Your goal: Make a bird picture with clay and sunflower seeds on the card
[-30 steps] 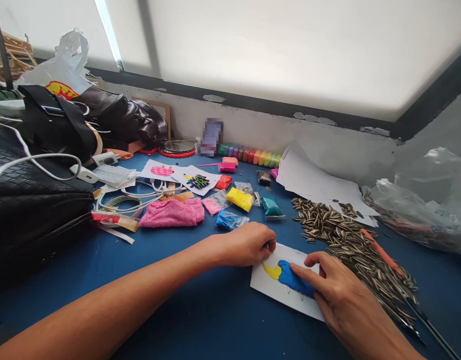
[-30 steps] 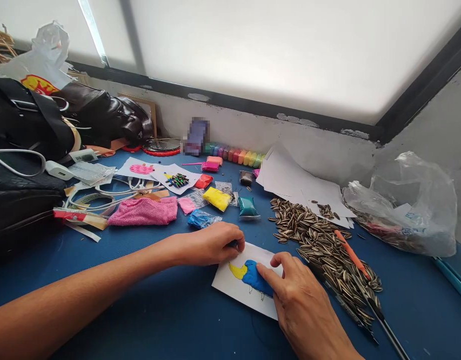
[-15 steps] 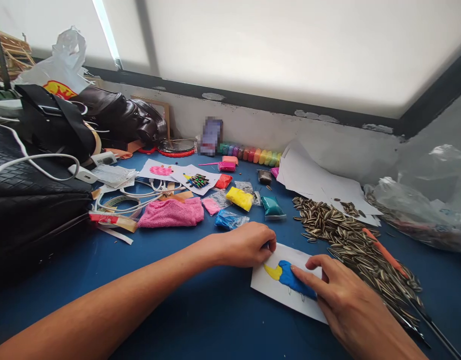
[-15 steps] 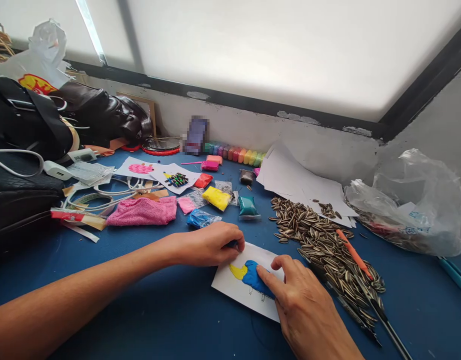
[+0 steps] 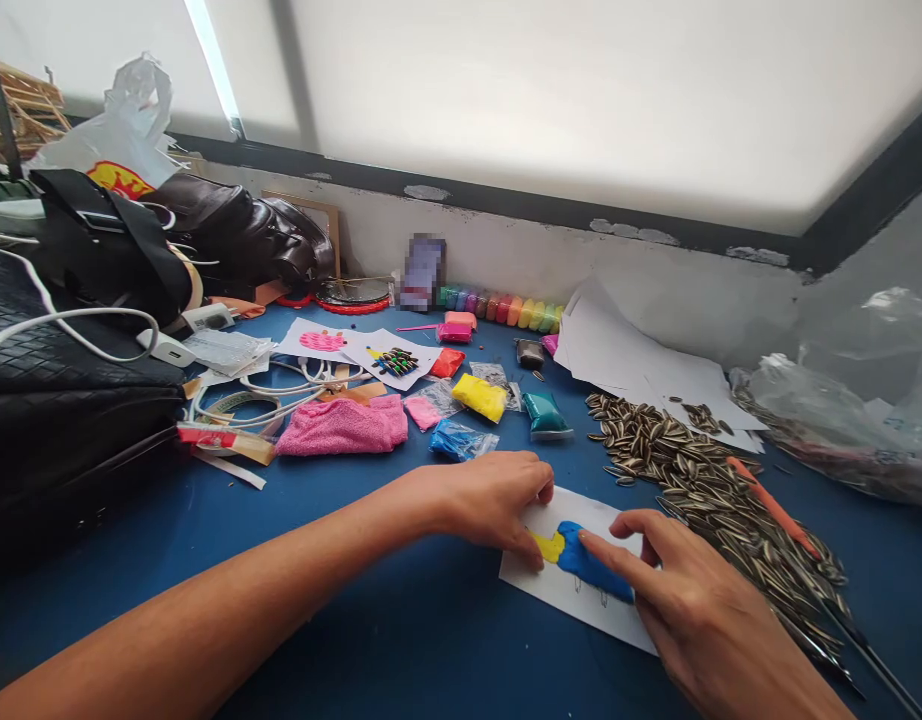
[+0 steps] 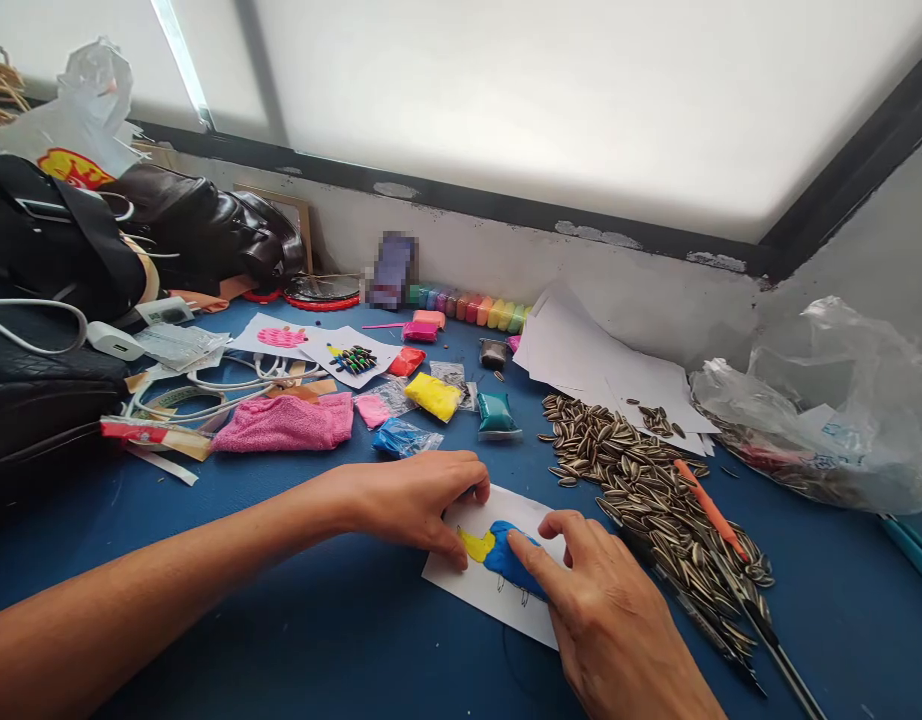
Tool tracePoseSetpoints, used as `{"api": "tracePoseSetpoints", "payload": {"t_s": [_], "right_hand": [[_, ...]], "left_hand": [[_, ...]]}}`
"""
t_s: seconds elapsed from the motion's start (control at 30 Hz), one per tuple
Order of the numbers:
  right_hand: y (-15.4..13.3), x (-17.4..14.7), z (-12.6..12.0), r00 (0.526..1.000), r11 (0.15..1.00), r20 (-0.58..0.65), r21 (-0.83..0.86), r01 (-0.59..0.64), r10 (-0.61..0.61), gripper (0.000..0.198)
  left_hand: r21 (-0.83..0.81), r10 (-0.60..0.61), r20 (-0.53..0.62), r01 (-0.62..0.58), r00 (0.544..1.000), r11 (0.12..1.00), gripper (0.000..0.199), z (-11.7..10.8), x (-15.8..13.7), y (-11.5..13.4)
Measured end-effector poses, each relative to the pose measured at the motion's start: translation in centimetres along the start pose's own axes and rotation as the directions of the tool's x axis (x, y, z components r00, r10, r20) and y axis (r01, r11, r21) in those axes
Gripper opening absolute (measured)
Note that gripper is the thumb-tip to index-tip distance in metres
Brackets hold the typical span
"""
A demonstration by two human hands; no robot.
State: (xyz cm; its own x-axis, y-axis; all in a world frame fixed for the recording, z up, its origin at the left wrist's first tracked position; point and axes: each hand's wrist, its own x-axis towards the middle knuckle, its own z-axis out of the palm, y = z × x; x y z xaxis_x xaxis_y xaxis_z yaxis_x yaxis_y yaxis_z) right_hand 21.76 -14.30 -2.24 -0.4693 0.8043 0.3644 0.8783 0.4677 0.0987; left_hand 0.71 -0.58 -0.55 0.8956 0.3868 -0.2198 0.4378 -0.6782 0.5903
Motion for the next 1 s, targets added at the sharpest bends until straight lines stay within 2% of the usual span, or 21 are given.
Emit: {"api": "tracePoseSetpoints", "payload": {"t_s": [0.4, 0.67, 0.87, 1.0], "right_hand": [[-0.44, 0.33, 0.49, 1.000, 0.999, -0.011, -0.030, 0.014, -0.015, 0.050], [-0.47, 0.13, 0.56, 0.999, 0.998, 0.019, 0.057, -0.038, 0.037, 0.049], [-0.43, 0.09, 0.86, 0.999, 1.000, 0.034, 0.014, -0.018, 0.017, 0.054], [-0.29, 0.17, 0.45, 1.000, 1.000, 0.003, -0.004, -0.019, 0.019, 0.055]], "left_hand": [[0.014, -0.006, 0.012, 0.005, 1.000, 1.000, 0.052, -0.06, 0.02, 0.14], [0.015, -0.008, 0.021, 0.007, 1.000, 1.000, 0.051, -0.17, -0.08, 0.25], [0.014, 0.004, 0.009, -0.004, 1.000, 1.000, 0.051, 0.08, 0.05, -0.04], [0.016, 0.013, 0.007, -0.013, 1.000, 1.000, 0.052, 0.18, 0.07, -0.13]]}}
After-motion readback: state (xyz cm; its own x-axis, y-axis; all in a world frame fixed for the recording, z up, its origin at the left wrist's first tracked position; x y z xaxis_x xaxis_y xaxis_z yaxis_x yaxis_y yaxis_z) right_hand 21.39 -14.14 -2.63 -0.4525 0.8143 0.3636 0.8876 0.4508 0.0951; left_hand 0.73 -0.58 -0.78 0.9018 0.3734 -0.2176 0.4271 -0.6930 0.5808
